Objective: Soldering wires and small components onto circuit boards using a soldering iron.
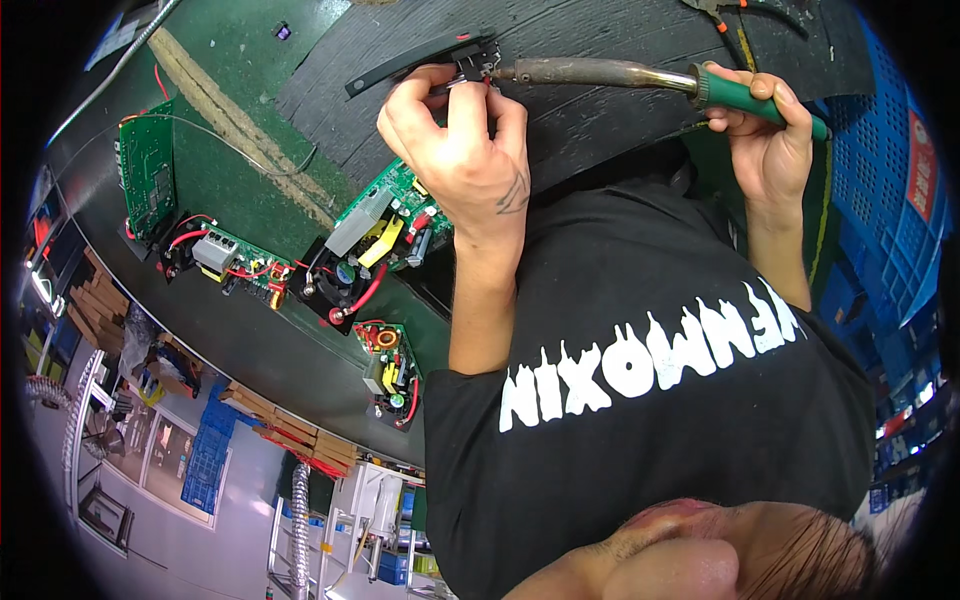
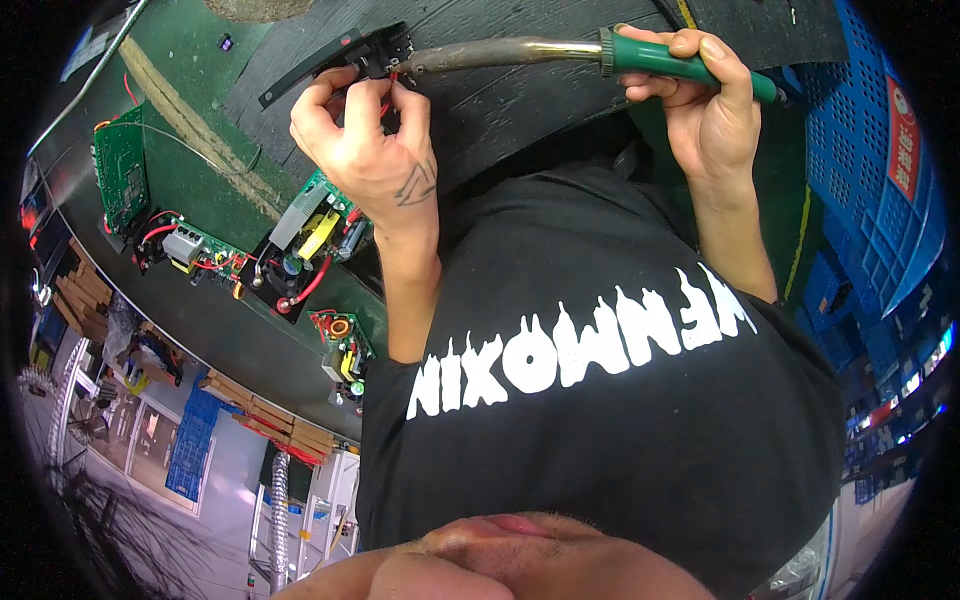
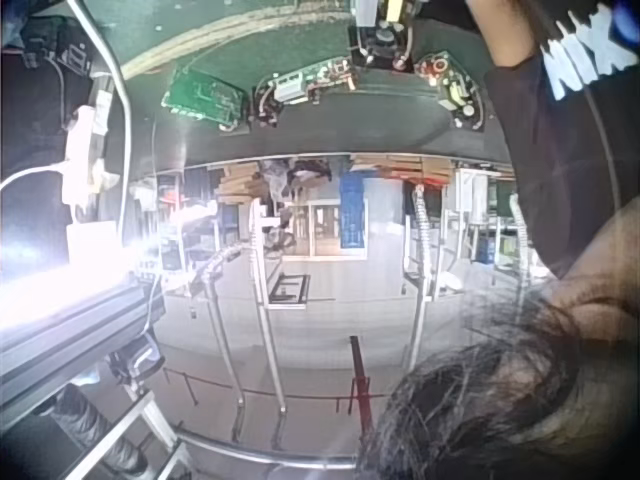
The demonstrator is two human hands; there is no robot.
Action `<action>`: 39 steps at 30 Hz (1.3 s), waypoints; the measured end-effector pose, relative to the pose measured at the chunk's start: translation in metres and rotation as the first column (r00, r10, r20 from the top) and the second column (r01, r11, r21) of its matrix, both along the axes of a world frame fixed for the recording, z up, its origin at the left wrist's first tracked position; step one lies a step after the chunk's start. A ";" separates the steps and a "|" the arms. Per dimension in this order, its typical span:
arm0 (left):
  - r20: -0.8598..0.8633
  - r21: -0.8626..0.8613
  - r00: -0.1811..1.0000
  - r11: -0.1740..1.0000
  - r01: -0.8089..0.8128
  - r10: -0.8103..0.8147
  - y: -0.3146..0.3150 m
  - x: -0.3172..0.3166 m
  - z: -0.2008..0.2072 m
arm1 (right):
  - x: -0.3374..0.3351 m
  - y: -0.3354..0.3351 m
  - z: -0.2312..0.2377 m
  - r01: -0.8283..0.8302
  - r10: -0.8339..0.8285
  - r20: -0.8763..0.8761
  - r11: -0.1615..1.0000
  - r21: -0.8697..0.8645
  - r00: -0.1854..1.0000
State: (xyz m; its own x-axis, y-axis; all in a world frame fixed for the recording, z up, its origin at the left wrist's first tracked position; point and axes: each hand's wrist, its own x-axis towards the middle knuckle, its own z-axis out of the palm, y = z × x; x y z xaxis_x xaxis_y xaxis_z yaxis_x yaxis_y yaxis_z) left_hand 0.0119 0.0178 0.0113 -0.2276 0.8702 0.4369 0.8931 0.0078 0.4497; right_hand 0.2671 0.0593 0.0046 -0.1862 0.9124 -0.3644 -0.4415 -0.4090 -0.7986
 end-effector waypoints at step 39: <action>-0.011 0.000 1.000 1.000 0.004 -0.004 0.000 0.000 0.000 | 0.016 0.001 -0.006 0.057 -0.058 -0.031 0.998 -0.040 0.998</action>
